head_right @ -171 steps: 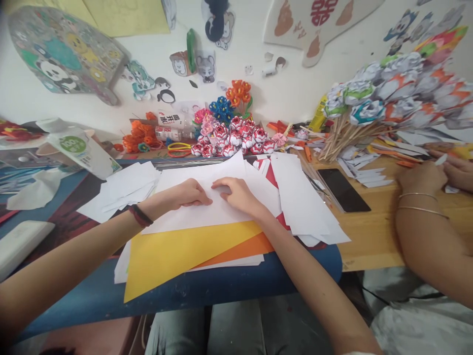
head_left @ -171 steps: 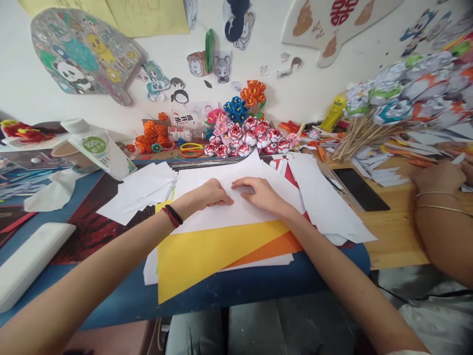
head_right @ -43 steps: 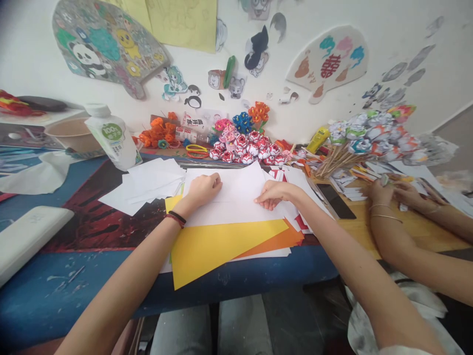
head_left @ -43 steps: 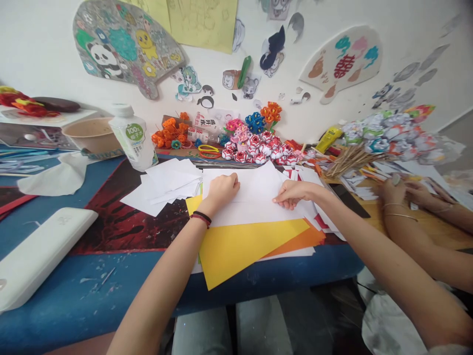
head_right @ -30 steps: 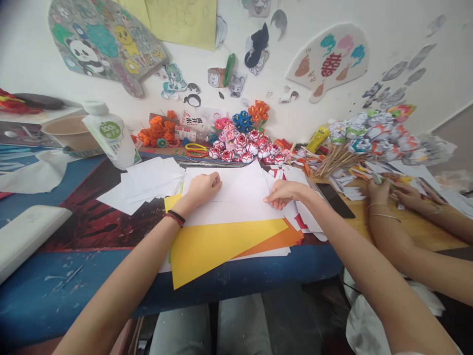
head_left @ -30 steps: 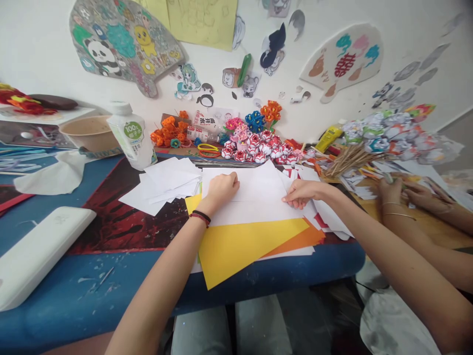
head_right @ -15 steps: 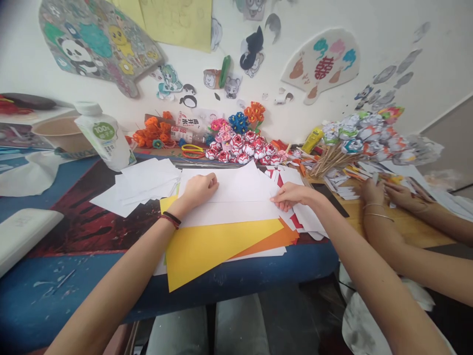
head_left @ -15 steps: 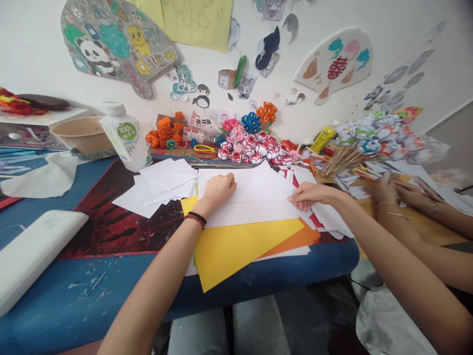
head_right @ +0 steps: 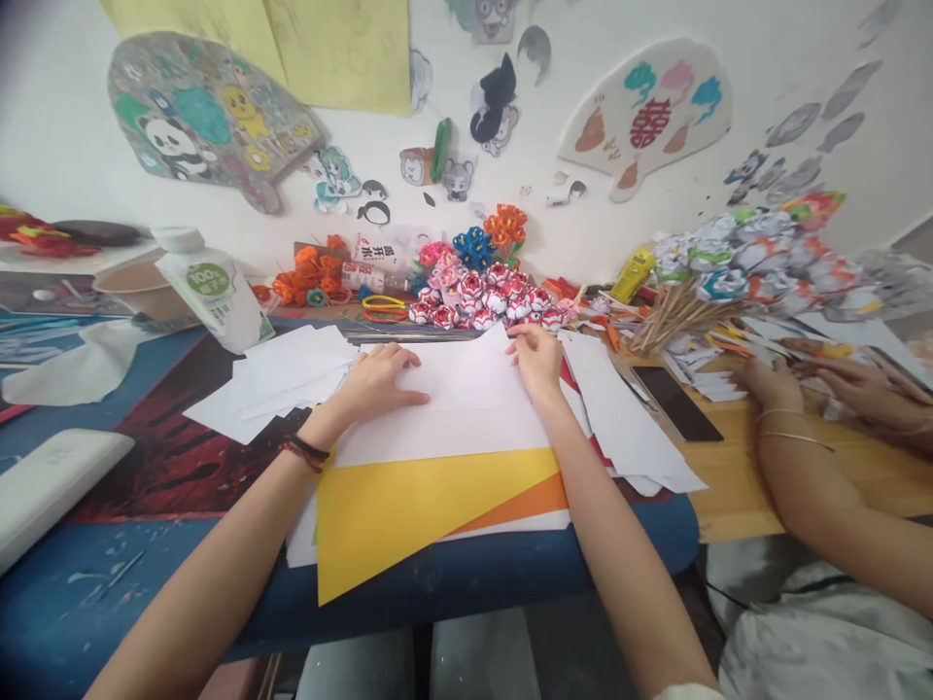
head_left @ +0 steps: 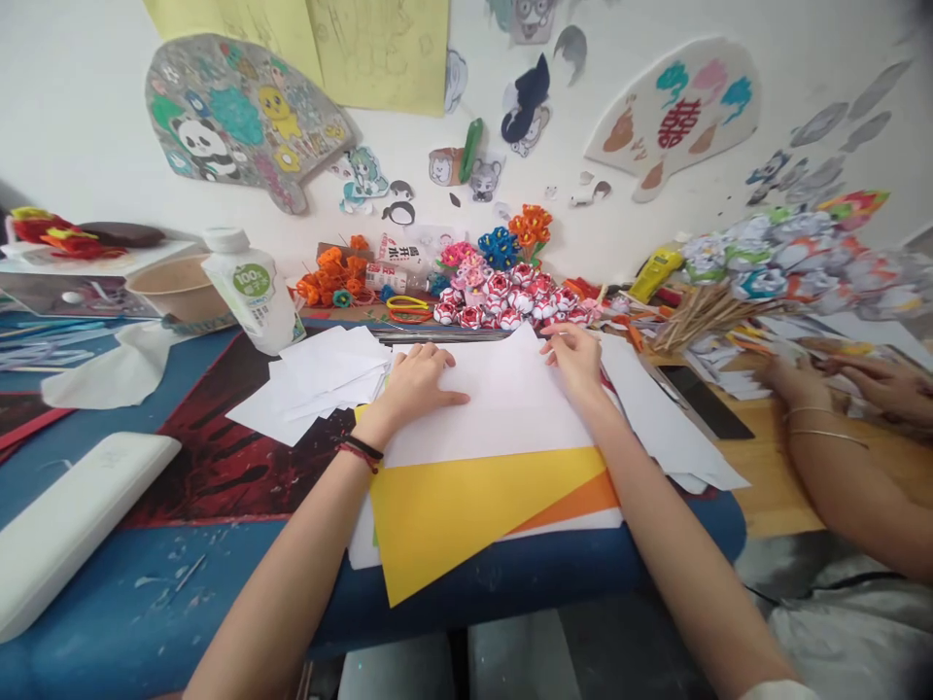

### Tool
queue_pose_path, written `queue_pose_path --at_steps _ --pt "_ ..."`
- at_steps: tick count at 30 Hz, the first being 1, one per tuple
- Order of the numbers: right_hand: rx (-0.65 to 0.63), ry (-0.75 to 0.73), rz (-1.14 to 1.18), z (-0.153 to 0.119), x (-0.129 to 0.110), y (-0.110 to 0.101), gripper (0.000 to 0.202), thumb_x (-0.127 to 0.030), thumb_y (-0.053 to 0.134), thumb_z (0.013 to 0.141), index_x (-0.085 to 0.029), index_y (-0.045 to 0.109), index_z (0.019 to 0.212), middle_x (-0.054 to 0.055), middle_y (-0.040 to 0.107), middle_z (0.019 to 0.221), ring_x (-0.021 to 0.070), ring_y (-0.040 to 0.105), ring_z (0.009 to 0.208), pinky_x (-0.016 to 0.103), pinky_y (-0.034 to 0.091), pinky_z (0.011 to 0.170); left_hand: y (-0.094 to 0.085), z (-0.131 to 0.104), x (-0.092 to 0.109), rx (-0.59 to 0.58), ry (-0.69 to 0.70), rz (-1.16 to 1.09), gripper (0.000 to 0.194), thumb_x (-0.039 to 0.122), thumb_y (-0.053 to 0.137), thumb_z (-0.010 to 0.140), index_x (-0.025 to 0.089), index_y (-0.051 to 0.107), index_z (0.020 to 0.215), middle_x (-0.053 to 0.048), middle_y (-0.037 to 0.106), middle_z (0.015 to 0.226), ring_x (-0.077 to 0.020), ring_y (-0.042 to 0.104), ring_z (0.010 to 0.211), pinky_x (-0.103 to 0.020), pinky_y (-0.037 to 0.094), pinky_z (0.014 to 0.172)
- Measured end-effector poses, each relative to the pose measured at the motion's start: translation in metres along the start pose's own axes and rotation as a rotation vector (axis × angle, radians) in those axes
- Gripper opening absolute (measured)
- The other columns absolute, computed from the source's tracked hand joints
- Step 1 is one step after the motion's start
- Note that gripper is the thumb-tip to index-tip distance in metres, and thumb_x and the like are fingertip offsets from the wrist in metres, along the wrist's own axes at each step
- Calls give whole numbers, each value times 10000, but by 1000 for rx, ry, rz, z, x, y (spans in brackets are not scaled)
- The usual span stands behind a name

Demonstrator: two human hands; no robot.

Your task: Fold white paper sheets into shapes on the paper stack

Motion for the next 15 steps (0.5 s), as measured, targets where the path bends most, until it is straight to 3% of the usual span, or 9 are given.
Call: queue_pose_path --at_steps 3,8,11,15 --pt "-60 -55 -112 0 11 2 252 -266 493 744 -186 685 887 5 647 637 115 562 505 234 450 518 5 6 -7 -17 -41 -68 540 551 759 672 205 602 1055 -81 618 1109 -301 533 1117 -409 411 900" --pt "-60 57 -137 8 25 -11 349 -308 489 730 -166 672 990 54 689 761 134 592 600 235 474 570 4 11 -22 20 -146 -368 411 337 767 666 186 602 1011 -44 669 1035 -201 596 875 -298 439 769" --pt "-73 53 -76 11 22 -12 398 -318 469 728 -170 665 1040 68 714 859 152 632 704 253 500 656 -9 8 -27 59 -183 -480 353 398 741 690 184 653 956 -15 680 900 -167 557 719 -282 409 662" --pt "-205 -9 95 7 11 -1 421 -258 541 661 -191 670 1056 73 733 1034 181 670 918 301 498 849 -27 1 -14 15 -107 -771 316 453 736 710 168 701 842 -19 678 834 -165 570 729 -269 407 641"
Point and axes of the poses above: each hand's wrist, its own z-axis towards the middle knuckle, its own y-axis out of the palm, x = y × z, the point moved 10 cm from there along z, towards the middle knuckle
